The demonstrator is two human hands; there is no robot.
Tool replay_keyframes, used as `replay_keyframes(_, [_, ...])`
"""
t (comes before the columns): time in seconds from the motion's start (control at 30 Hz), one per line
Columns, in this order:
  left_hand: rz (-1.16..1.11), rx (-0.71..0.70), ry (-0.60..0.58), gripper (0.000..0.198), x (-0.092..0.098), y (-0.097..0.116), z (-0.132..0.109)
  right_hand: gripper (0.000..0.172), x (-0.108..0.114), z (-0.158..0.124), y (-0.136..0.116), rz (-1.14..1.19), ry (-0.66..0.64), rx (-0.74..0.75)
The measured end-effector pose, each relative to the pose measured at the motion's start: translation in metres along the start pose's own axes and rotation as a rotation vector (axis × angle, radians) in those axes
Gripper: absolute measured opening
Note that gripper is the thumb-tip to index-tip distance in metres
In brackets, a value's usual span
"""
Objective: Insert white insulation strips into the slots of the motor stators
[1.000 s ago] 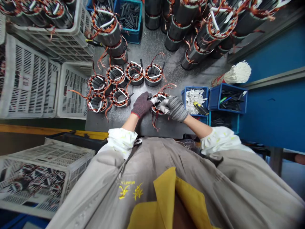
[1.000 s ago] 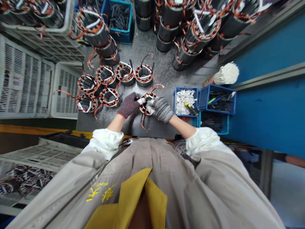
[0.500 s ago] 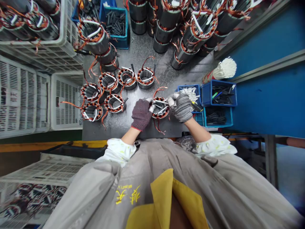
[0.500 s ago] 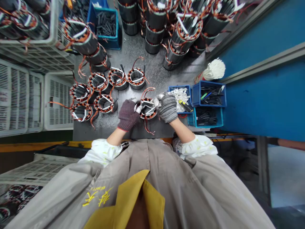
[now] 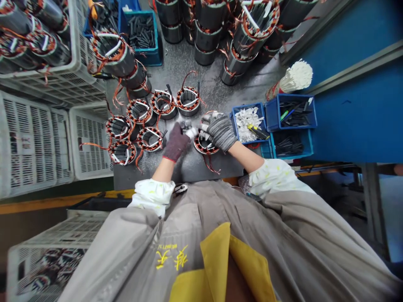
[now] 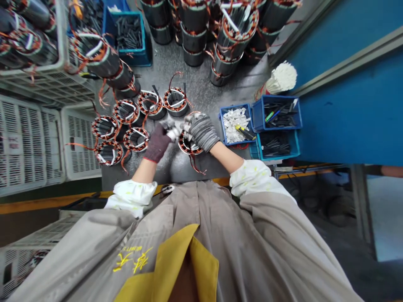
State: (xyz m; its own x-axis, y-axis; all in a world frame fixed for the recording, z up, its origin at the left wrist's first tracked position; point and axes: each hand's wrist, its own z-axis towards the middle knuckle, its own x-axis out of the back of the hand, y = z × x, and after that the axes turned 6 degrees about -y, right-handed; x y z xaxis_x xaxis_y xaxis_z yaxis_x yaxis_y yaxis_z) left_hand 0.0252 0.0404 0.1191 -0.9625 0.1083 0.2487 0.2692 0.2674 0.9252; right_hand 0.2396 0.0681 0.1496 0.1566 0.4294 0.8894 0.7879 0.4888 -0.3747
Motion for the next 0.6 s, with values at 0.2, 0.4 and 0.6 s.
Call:
replay_keyframes(0.2, [0.142, 0.112, -0.042, 0.046, -0.013, -0.017, -0.02, 0.034, -0.029, -0.005, -0.002, 0.334, 0.256, -0.225])
replay_keyframes(0.4, [0.167, 0.066, -0.028, 0.038, -0.015, -0.01, -0.018, 0.04, -0.046, -0.004, 0.005, 0.981, 0.436, -0.383])
replay_keyframes(0.6, [0.289, 0.069, 0.0, 0.025, -0.018, -0.005, -0.023, 0.055, -0.017, 0.017, 0.069, 1.015, 0.597, -0.44])
